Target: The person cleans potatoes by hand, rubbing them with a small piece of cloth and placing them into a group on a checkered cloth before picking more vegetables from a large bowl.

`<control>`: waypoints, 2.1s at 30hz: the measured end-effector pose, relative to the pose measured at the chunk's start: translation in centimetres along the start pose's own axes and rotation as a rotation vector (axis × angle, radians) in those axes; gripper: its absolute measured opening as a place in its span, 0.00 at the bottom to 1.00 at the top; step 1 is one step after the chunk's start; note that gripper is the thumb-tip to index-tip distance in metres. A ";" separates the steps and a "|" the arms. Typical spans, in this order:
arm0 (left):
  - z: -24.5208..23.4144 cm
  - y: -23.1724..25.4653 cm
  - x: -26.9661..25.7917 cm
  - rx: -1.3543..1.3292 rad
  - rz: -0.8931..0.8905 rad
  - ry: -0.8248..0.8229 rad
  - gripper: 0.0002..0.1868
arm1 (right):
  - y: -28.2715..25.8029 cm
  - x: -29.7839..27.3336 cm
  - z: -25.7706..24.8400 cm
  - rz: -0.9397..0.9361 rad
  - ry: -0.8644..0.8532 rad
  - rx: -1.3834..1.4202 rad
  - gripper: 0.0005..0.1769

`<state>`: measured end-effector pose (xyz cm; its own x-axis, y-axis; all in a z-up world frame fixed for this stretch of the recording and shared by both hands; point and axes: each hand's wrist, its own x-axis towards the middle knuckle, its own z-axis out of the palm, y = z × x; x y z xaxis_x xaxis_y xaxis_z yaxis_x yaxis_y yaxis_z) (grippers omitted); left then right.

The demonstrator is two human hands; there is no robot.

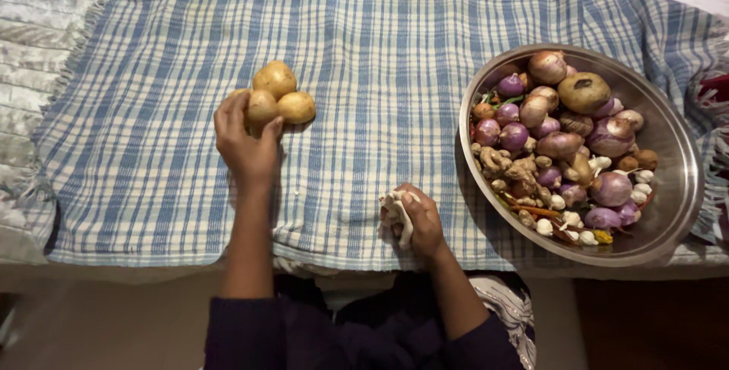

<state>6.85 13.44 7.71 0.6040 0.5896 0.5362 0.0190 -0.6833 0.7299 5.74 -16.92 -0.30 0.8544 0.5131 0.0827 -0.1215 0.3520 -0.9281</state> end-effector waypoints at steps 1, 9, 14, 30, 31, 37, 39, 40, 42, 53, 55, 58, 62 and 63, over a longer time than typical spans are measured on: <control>0.3 -0.6 0.8 -0.001 0.001 0.002 0.33 | 0.0 0.0 0.0 -0.009 0.004 0.008 0.20; -0.4 -2.2 0.3 0.116 0.011 -0.110 0.39 | 0.1 0.4 -0.5 -0.049 -0.007 -0.062 0.22; -4.3 -0.8 -7.0 0.121 -0.100 -0.281 0.40 | 0.3 0.3 -0.6 -0.061 -0.014 -0.034 0.22; -10.0 -4.2 -20.0 0.633 0.240 -0.595 0.24 | -0.9 -0.3 -2.1 -0.203 0.082 -0.037 0.20; -9.8 -4.1 -19.7 0.754 0.167 -0.775 0.26 | -1.4 -0.1 -2.5 -0.274 0.125 -0.073 0.20; -4.5 3.8 -18.8 0.249 0.409 -1.357 0.37 | -5.2 0.1 -2.5 -0.154 0.401 -0.535 0.21; -3.0 9.4 -17.4 0.210 0.405 -1.383 0.37 | -6.1 0.3 -1.4 -0.214 0.367 -0.714 0.19; -2.3 12.3 -16.6 0.140 0.490 -1.281 0.35 | -6.6 0.2 -1.1 -0.270 0.321 -0.891 0.17; -0.3 17.4 -15.1 0.013 0.572 -1.179 0.29 | -7.4 -0.4 -0.9 -0.244 0.276 -0.884 0.16; 22.2 28.7 -16.1 -0.416 0.723 -0.722 0.32 | -8.8 -0.9 -0.8 -0.290 0.242 -0.811 0.15; 24.9 28.5 -16.8 -0.348 0.765 -0.643 0.33 | -9.6 -1.0 -0.7 -0.199 0.228 -0.814 0.16; 26.7 27.7 -17.4 -0.134 0.700 -0.619 0.31 | -10.3 -1.3 -0.7 -0.182 0.212 -0.770 0.16; 25.1 26.8 -17.6 -0.256 0.717 -0.588 0.33 | -10.1 -1.0 -0.3 -0.234 0.229 -0.840 0.16; 24.5 26.8 -17.6 -0.294 0.719 -0.561 0.30 | -10.0 -1.0 -0.2 -0.250 0.240 -0.890 0.16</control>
<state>16.25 -25.82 7.39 0.6882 -0.2729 0.6723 -0.6597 -0.6211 0.4232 6.24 -21.09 8.79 0.8965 0.2945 0.3309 0.4228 -0.3463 -0.8374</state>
